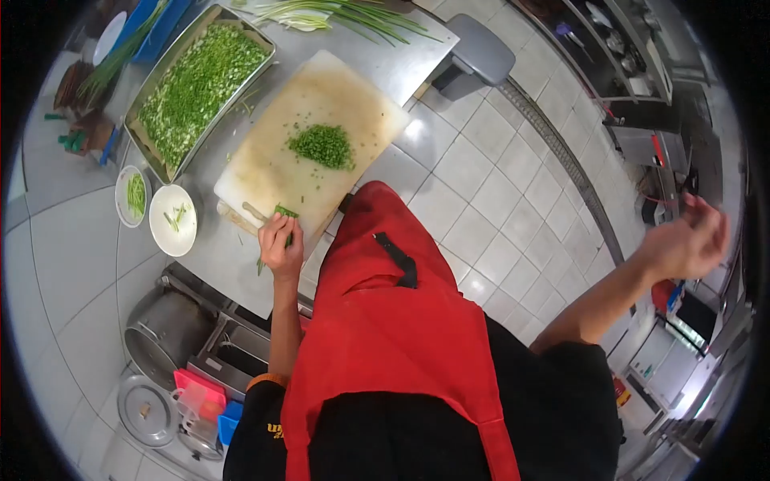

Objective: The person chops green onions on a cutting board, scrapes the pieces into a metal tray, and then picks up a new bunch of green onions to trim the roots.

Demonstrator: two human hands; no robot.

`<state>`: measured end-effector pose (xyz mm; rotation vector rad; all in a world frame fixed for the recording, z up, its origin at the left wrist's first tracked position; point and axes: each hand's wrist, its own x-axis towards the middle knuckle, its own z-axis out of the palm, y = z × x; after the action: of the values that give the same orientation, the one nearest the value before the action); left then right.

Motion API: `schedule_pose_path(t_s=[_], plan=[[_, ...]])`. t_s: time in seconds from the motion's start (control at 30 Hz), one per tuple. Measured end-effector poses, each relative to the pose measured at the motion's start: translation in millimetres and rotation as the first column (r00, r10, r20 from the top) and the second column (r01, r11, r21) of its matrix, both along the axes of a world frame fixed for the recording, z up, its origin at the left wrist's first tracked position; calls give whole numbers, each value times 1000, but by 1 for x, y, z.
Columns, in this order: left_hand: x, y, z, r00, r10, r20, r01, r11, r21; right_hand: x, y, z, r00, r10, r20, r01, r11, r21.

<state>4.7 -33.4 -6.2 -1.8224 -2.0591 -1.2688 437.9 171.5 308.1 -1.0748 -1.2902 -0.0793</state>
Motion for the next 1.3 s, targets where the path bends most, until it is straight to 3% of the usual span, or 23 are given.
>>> schedule_pose_path(t_s=[0.1, 0.2, 0.23, 0.27, 0.33, 0.37, 0.4, 0.43, 0.47, 0.5, 0.53, 0.67, 0.8, 0.83, 0.87, 0.93, 1.0, 1.03, 1.1, 1.17, 1.2, 1.23, 1.3], plan=[[-2, -4, -3, 1000, 5, -18, -5, 1000, -7, -16, -9, -20, 998, 40, -49, -41, 999, -6], [-3, -1, -4, 999, 9, -42, -10, 1000, -21, 3, -37, -122, 968, -26, 248, 125, 912, -391], [-2, -2, -5, 998, 14, -56, -16, 1000, -24, 25, -56, -162, 839, 4, 544, 297, 834, -465], [-1, -2, -5, 998, 0, -57, -2, 999, -44, 42, -87, -210, 890, 44, 454, 310, 673, -672], [-3, -3, -3, 998, 1, -67, -5, 998, -64, 100, -185, -325, 999, -3, -49, -46, 272, -961], [-3, -3, -3, 998, -3, -68, -2, 998, -68, 122, -251, -381, 991, -119, 56, 59, 26, -998], [-3, -3, -4, 997, -11, -79, 6, 998, -64, 168, -345, -468, 979, 13, 203, 201, -215, -956], [-3, -4, -4, 997, -8, -72, 4, 998, -64, 177, -425, -497, 980, 132, 146, 185, -372, -909], [-3, -3, -4, 998, -7, -65, 3, 998, -62, 227, -545, -593, 499, 857, 130, 563, -206, -801], [-2, 1, -3, 997, -13, -77, 9, 999, -51, 194, -572, -561, 817, 577, -24, 359, -540, -761], [-1, 6, -1, 997, 1, -72, -5, 998, -67, 160, -570, -547, 913, 404, -52, 235, -628, -742], [4, -5, 5, 993, -3, -117, -12, 992, -127, 93, -571, -553, 985, 118, -125, -32, -588, -808], [4, -5, 8, 991, -18, -130, -3, 987, -159, 94, -491, -573, 986, -32, -166, -167, -319, -933], [5, -4, 9, 991, -14, -135, -8, 987, -162, 74, -402, -491, 997, -25, -76, -80, -397, -914], [4, -2, 9, 989, -18, -146, -4, 989, -150, 71, -353, -486, 952, -257, -165, -281, -522, -805], [3, -4, 9, 986, -13, -167, -17, 985, -173, 82, -290, -536, 949, 314, 6, 156, -456, -876], [8, -3, 12, 983, 8, -183, -38, 986, -164, 44, -211, -528, 928, 339, 157, 246, -238, -939], [5, -5, 9, 981, 1, -194, -35, 985, -169, 10, -165, -496, 960, 273, 54, 98, -150, -984], [6, -5, 6, 978, 8, -210, -46, 983, -180, -44, -109, -573, 908, 419, -19, -7, -29, -1000], [10, -1, 5, 978, 29, -208, -66, 983, -172, -125, -59, -569, 908, 386, -164, -191, 31, -981], [11, -3, 6, 977, 51, -205, -86, 982, -166, -160, -44, -569, 889, 390, -241, -277, 37, -960], [11, -3, 8, 976, 46, -212, -88, 978, -192, -196, -34, -587, 890, 405, -208, -234, 13, -972], [9, -5, 6, 969, 48, -241, -99, 974, -202, -244, -16, -563, 939, 317, -132, -84, -161, -983]])
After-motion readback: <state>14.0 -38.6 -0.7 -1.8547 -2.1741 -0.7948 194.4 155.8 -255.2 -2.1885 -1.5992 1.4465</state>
